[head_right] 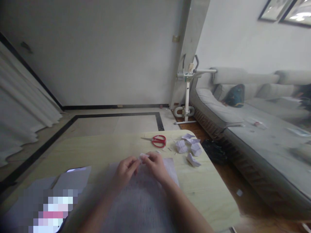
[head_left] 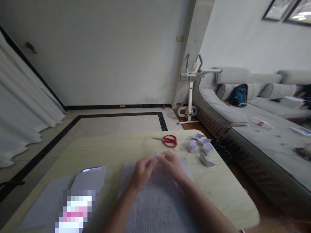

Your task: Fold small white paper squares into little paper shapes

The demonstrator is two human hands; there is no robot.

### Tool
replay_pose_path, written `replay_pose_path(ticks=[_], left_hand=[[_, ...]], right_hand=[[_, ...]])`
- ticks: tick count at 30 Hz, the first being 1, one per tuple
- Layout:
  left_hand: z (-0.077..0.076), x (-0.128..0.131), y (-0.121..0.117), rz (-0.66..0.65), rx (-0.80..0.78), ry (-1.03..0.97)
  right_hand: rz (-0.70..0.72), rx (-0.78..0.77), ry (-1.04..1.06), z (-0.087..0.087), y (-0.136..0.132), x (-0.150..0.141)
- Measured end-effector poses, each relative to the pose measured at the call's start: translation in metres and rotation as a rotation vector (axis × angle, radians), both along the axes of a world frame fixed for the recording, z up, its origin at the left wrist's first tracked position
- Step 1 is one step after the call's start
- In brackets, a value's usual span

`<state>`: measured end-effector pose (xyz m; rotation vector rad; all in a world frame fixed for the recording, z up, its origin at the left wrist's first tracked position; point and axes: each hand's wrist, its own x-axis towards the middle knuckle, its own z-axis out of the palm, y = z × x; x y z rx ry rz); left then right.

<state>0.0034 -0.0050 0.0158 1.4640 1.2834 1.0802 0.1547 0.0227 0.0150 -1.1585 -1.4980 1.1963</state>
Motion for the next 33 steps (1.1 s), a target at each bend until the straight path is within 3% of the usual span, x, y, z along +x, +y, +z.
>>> replay_pose_path(ticks=[13,21,33], left_hand=[[-0.0042,-0.0009,0.0024,0.042,-0.003,-0.074],[-0.002,-0.0007,-0.0013,0.004,0.034,0.05],[-0.004,0.0023,0.0008,0.07,0.015,-0.037]], right_hand=[[-0.013,0.072,-0.048,-0.0002,0.0032,0.0056],[0.079,0.036,0.045,0.0007,0.0037,0.0055],[-0.03,0.01,0.13,-0.0044,0.003,0.002]])
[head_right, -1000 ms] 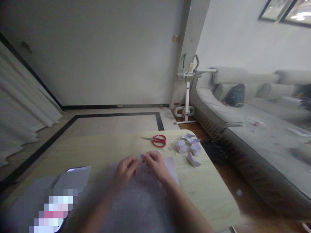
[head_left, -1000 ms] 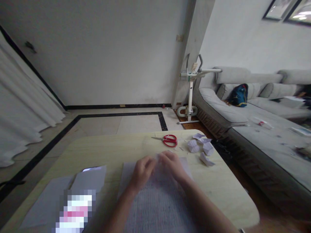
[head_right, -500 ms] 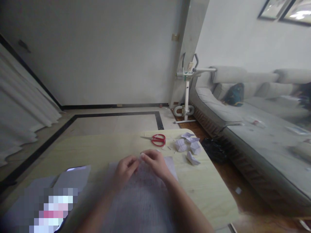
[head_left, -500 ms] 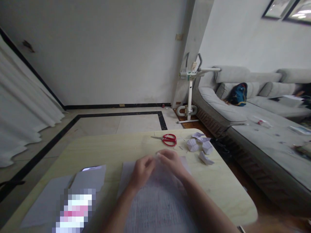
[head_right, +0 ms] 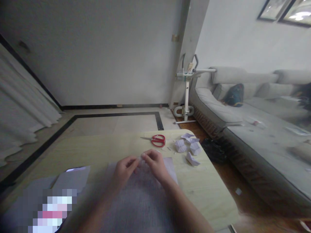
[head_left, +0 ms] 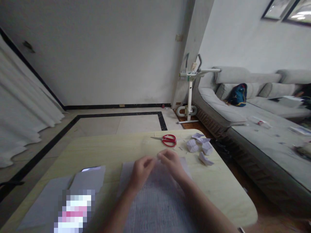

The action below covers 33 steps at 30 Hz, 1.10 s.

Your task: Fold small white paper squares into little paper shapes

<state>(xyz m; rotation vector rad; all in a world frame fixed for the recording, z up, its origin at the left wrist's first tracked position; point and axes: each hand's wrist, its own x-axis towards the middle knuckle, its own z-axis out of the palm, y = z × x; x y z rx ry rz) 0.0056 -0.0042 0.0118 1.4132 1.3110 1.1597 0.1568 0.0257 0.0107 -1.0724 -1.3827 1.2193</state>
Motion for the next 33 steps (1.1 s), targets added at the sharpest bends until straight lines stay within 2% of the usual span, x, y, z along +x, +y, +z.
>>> replay_pose_path(ticks=[10,20,26,33], left_hand=[[0.002,-0.0042,-0.0002,0.039,0.019,-0.045],[0.0003,0.0001,0.0007,0.023,-0.017,-0.044],[0.0044,-0.0013,-0.0013,0.043,0.025,-0.007],[0.0085,-0.0008,-0.0022,0.03,0.026,0.003]], right_hand=[[0.073,0.024,-0.098,0.0031,-0.0009,0.0001],[0.038,0.076,-0.117,0.003,-0.0007,0.0019],[0.039,0.073,-0.145,-0.0004,-0.0005,0.0],[0.018,0.123,-0.147,0.0031,-0.003,-0.0004]])
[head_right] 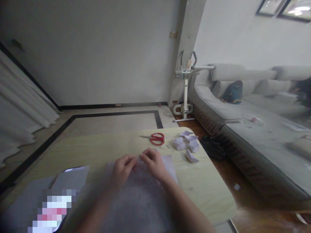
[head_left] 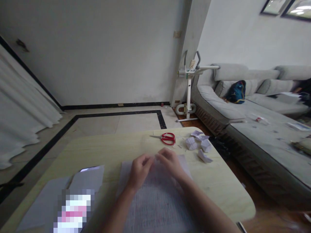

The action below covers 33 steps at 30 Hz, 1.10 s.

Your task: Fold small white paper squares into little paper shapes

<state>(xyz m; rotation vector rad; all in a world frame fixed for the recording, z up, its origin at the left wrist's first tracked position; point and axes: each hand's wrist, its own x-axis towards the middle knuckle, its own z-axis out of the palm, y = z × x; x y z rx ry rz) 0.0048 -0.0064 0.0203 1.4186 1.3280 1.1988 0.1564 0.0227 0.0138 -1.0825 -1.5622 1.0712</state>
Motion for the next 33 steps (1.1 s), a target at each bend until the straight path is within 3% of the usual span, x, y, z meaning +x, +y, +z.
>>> replay_pose_path(ticks=[9,19,23,26,30,33], left_hand=[[0.002,0.002,0.001,0.127,-0.059,-0.149],[-0.007,-0.003,0.005,0.005,-0.079,-0.058],[-0.012,-0.012,0.008,0.064,0.132,0.154],[-0.016,-0.021,0.011,-0.013,0.293,0.332],[-0.017,-0.026,0.013,-0.123,0.378,0.488],[-0.016,-0.025,0.013,-0.116,0.422,0.566]], right_hand=[[0.043,-0.076,0.037,0.002,0.001,0.0],[-0.04,-0.067,-0.026,0.002,0.001,0.0],[-0.059,-0.038,-0.077,0.003,0.001,0.0],[-0.125,0.036,-0.191,0.004,0.0,0.0],[-0.081,0.118,-0.346,0.005,-0.002,0.002],[-0.064,0.155,-0.437,0.003,-0.003,0.003]])
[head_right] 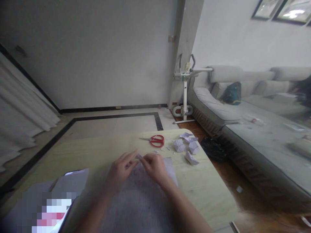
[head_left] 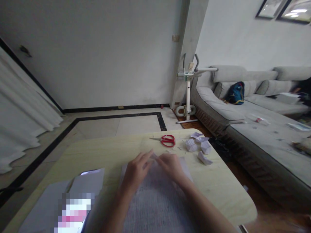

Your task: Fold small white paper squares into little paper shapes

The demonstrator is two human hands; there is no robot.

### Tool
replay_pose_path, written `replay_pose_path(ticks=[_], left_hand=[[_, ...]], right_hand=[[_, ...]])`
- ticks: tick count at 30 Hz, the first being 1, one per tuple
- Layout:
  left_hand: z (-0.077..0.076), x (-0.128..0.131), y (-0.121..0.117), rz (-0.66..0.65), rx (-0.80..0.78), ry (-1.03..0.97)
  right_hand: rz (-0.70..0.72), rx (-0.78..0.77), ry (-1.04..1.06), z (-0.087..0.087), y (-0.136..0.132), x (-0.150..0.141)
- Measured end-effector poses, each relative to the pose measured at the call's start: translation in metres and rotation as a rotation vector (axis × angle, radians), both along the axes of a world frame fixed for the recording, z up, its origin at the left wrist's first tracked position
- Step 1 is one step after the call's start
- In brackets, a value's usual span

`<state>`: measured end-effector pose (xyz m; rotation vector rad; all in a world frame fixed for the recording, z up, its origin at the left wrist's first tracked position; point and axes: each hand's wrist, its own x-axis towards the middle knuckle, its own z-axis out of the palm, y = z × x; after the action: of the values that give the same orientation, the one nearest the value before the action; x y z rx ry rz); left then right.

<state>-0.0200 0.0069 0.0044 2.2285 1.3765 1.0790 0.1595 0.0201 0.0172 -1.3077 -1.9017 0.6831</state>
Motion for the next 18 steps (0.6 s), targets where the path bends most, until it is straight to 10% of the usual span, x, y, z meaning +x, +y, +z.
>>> replay_pose_path(ticks=[6,18], left_hand=[[-0.002,0.002,-0.001,-0.007,0.041,0.024],[0.009,0.014,-0.006,-0.036,-0.488,-0.562]], right_hand=[[0.01,-0.004,0.004,-0.005,0.0,-0.002],[0.167,-0.163,0.417,-0.002,0.005,0.0]])
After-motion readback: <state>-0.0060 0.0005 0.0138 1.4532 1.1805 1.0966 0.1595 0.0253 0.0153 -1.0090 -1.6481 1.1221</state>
